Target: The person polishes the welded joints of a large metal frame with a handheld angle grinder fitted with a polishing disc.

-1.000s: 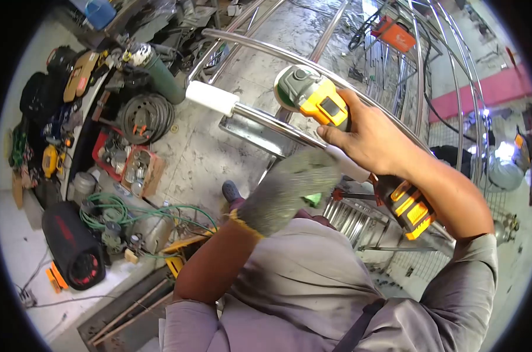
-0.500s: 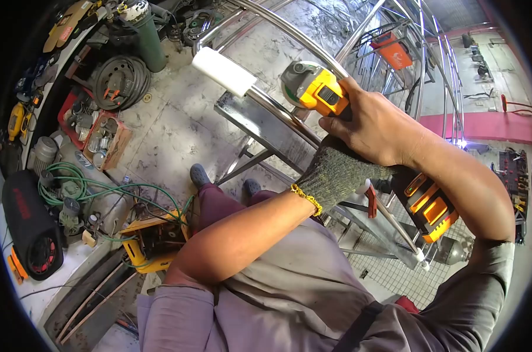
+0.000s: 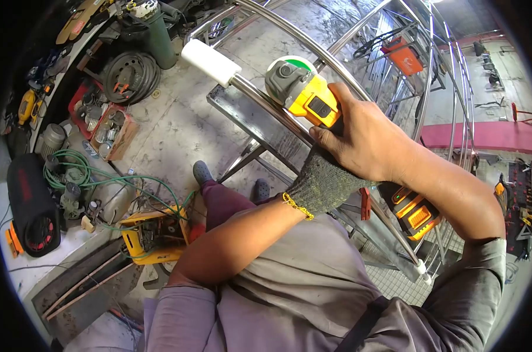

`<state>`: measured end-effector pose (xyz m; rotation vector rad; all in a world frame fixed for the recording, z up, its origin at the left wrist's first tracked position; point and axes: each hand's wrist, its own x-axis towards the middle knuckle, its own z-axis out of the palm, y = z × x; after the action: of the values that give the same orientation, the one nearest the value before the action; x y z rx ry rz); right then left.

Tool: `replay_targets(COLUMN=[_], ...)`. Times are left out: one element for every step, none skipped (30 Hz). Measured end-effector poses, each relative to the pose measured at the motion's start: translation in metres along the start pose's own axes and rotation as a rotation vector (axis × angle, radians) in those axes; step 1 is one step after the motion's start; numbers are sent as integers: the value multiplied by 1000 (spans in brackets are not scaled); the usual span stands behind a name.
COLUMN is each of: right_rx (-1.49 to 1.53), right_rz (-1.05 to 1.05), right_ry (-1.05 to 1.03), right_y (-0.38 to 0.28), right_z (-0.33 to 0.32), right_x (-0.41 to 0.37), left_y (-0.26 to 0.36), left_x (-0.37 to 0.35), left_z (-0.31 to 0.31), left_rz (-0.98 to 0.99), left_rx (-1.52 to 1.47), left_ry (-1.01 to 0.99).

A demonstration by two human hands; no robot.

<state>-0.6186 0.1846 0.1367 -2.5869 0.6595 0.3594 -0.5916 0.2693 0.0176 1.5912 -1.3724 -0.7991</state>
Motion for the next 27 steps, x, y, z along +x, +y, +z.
replay_targets(right_rx=[5,3,0,-3,-25,-19,-13,-6,-2,3,7,11,8,4,0,5,11,18,50,40,33,25,19,14,10,7,5], right_rz=[-4,-3,-2,0,-61,-63,-66,-68,-57,-46,-34,-20,-16,-10,-3,4,9,15,24,-11,43,99,67,36,6,-7,-19], right_ry=[2,9,17,24,36,28,19,9,-2,-15,-27,-40,-46,-52,-58,-55,-54,-53,-14,30,5,-19,-5,6,17,12,6], right_y=[4,6,9,11,18,20,22,24,26,28,30,33,35,37,40,41,42,42,42,48,43,36,33,32,31,32,33], right_z=[2,4,6,6,9,9,8,8,8,8,8,8,7,7,6,3,-1,-5,-8,-9,-14,-18,-18,-16,-13,-11,-7], right_x=[-4,-8,-12,-14,-16,-19,-22,-24,-26,-28,-30,-32,-34,-36,-38,-39,-41,-42,-42,-39,-33,-28,-24,-21,-18,-15,-11], left_y=[-8,-16,-18,-18,-21,-24,-40,-42,-42,-42,-46,-44,-42,-38,-29,-17,-6,-5,-5,-4,-1,1,-5,-10,-15,-17,-13], left_x=[0,0,-1,-2,-1,-1,5,7,10,13,13,13,12,10,9,8,9,13,17,20,22,23,25,29,32,32,29], left_z=[16,32,39,42,52,62,90,101,108,116,122,122,123,125,120,110,100,97,93,89,79,73,77,77,75,77,69], left_rz=[45,57,69,46,78,115,207,198,190,184,137,101,65,41,37,34,44,74,104,133,181,227,240,245,247,203,162], left_rx=[-32,-78,-124,-185,-357,-529,-812,-966,-1124,-1279,-1125,-1108,-1090,-1210,-1114,-1019,-707,-668,-630,-592,-230,133,174,-78,-331,-271,-211], left_ry=[56,79,101,88,111,129,182,180,181,185,178,171,164,157,149,141,133,142,153,164,257,342,438,416,390,372,352])
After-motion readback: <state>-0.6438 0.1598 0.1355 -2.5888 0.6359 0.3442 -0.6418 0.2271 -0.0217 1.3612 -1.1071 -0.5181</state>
